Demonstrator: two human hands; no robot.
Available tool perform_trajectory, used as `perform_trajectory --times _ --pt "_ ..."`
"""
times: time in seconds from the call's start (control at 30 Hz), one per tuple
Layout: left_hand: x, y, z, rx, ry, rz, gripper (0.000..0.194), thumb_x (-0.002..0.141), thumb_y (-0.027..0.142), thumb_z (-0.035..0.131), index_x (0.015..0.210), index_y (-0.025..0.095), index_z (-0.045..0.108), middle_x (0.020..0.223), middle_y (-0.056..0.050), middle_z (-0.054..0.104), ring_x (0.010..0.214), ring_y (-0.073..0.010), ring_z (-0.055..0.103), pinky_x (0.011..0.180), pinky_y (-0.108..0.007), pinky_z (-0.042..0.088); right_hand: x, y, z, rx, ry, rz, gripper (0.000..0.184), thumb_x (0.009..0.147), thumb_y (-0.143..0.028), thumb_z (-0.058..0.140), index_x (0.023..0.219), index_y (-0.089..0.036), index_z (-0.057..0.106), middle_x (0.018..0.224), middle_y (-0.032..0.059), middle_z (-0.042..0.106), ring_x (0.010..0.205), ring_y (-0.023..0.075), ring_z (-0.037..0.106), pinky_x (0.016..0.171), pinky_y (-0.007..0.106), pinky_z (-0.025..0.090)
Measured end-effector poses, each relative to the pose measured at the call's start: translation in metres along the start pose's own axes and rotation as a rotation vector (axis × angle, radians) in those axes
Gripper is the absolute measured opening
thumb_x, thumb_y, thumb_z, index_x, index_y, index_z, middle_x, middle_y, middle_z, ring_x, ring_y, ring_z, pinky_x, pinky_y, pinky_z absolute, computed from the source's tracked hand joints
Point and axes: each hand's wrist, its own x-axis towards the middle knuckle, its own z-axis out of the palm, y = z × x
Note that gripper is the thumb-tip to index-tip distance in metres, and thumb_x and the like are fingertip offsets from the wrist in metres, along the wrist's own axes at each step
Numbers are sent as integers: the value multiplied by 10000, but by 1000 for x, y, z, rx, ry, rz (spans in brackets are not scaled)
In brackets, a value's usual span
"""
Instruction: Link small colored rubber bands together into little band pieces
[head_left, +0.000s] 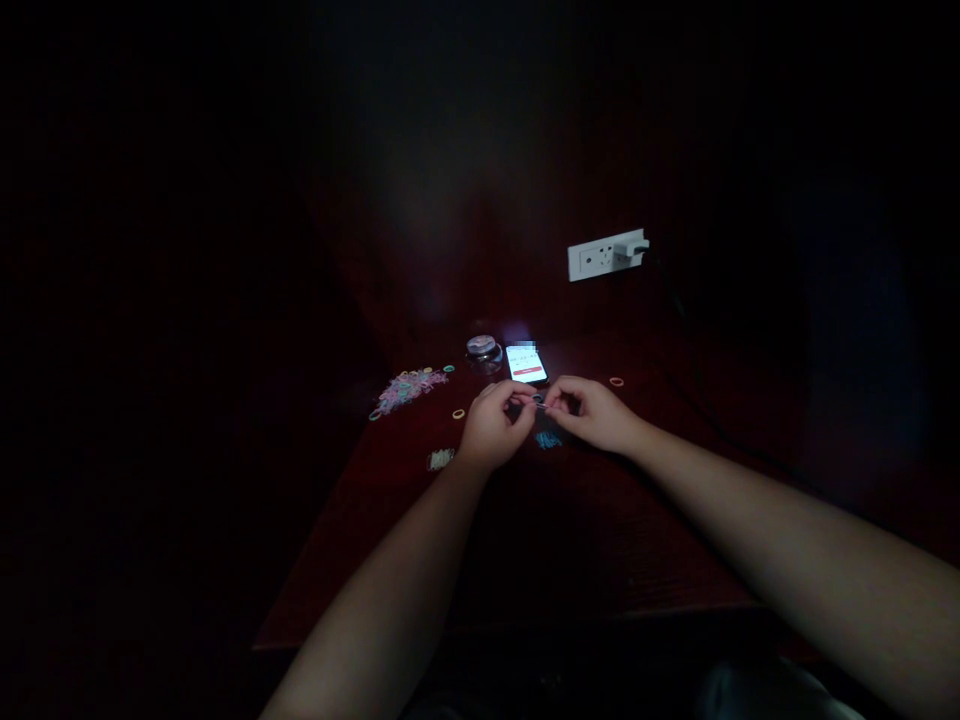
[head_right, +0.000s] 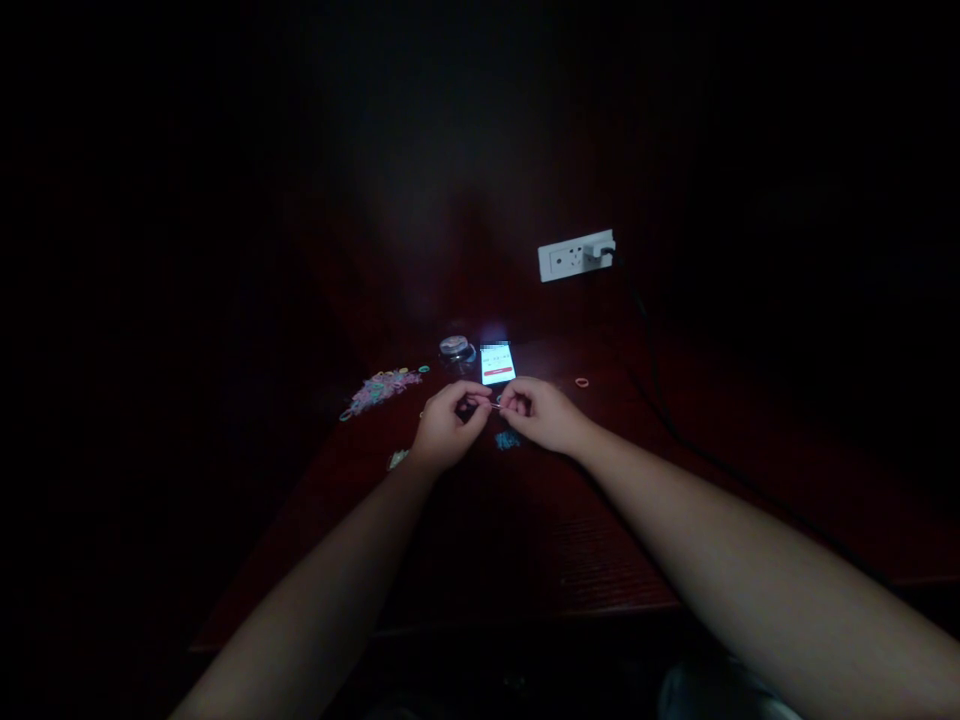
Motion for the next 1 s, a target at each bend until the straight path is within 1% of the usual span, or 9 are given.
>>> perform_trajectory --times 0.2,0.37,0.53,0.73,1.0 --pt "0 -1 -1 29 2 -2 172 792 159 605 953 186 657 856 -34 673 793 -148 623 757 -277 507 0 1 0 7 8 -9 63 755 -210 588 766 -151 609 679 9 543 587 111 480 543 241 405" --pt "0 -4 2 20 -54 3 189 786 158 607 968 189 647 893 -34 672 830 -157 616 780 -291 504 0 4 0 19 27 2 69 745 -220 596 764 -154 608 670 6 539 585 115 479 540 244 403" --pt "0 -4 2 28 -92 -1 105 803 195 599 893 187 653 862 -32 672 806 -157 606 760 -294 499 1 4 0 8 8 -2 68 750 -211 590 773 -150 610 684 9 536 592 113 477 542 244 404" --pt "0 -1 0 29 -71 -12 66 800 198 601 839 178 651 806 -22 665 749 -139 599 718 -269 485 0 4 -1 -5 2 3 64 754 -205 589 771 -146 606 678 7 536 593 110 478 543 240 406" --pt "0 1 -1 20 -68 -12 60 797 184 597 814 173 654 792 -22 666 742 -135 597 704 -258 479 0 -1 -1 -4 14 7 68 754 -212 596 774 -148 605 687 12 544 600 111 482 547 242 411"
